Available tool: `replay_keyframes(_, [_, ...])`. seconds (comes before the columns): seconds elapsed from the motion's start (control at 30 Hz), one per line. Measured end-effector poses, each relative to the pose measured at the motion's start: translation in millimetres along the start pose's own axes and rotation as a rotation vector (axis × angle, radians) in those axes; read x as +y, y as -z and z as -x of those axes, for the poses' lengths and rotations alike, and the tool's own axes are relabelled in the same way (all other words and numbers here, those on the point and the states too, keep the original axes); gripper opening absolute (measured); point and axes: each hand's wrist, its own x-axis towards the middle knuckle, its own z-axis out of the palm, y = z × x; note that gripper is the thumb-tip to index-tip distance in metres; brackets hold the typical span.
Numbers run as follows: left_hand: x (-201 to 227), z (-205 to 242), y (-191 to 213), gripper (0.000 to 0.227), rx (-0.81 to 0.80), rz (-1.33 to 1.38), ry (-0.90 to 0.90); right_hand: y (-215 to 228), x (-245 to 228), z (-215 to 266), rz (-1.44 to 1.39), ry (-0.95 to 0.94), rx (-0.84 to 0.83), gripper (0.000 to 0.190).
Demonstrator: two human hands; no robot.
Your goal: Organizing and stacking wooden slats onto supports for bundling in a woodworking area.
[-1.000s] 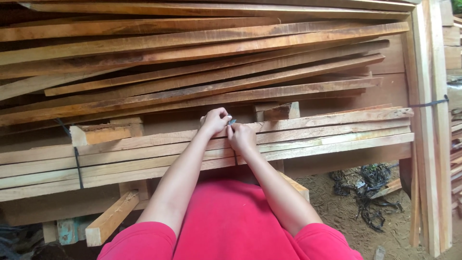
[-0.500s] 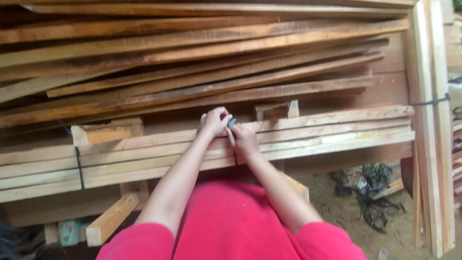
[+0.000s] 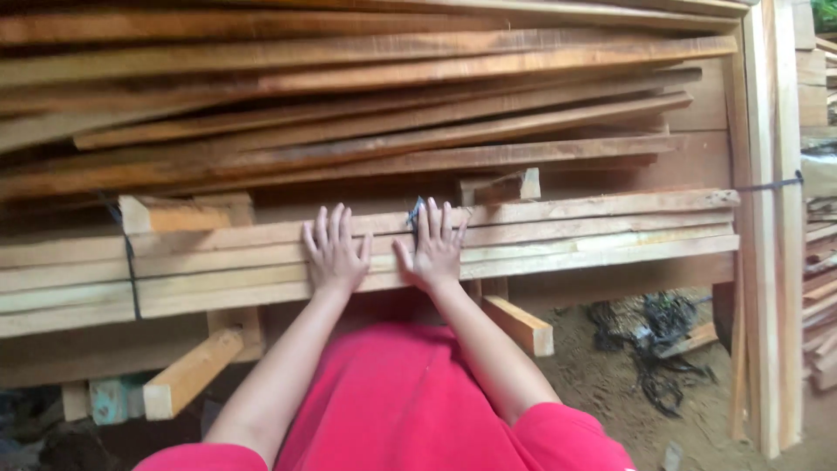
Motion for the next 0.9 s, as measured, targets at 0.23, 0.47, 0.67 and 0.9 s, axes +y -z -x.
replay_keyframes(0.23, [-4, -8, -7, 0.065, 0.089, 0.016, 0.015, -4, 0, -8, -0.019, -0.008, 0.029, 0.087])
replay_keyframes(0.47, [-5, -8, -12, 0.065, 0.124, 0.003, 0.035, -26, 9, -12, -0.057, -0.018, 0.220, 0.063])
replay_keyframes(0.67, [-5, -7, -6, 0.056, 0.126, 0.004, 0.018, -6, -9, -84, -0.162, 0.215, 0.116, 0.027])
replay_keyframes(0.9, [-6, -8, -13, 0.049, 0.162, -0.005, 0.032, -55, -42, -151, -0.068, 0.087, -0.959, 0.093])
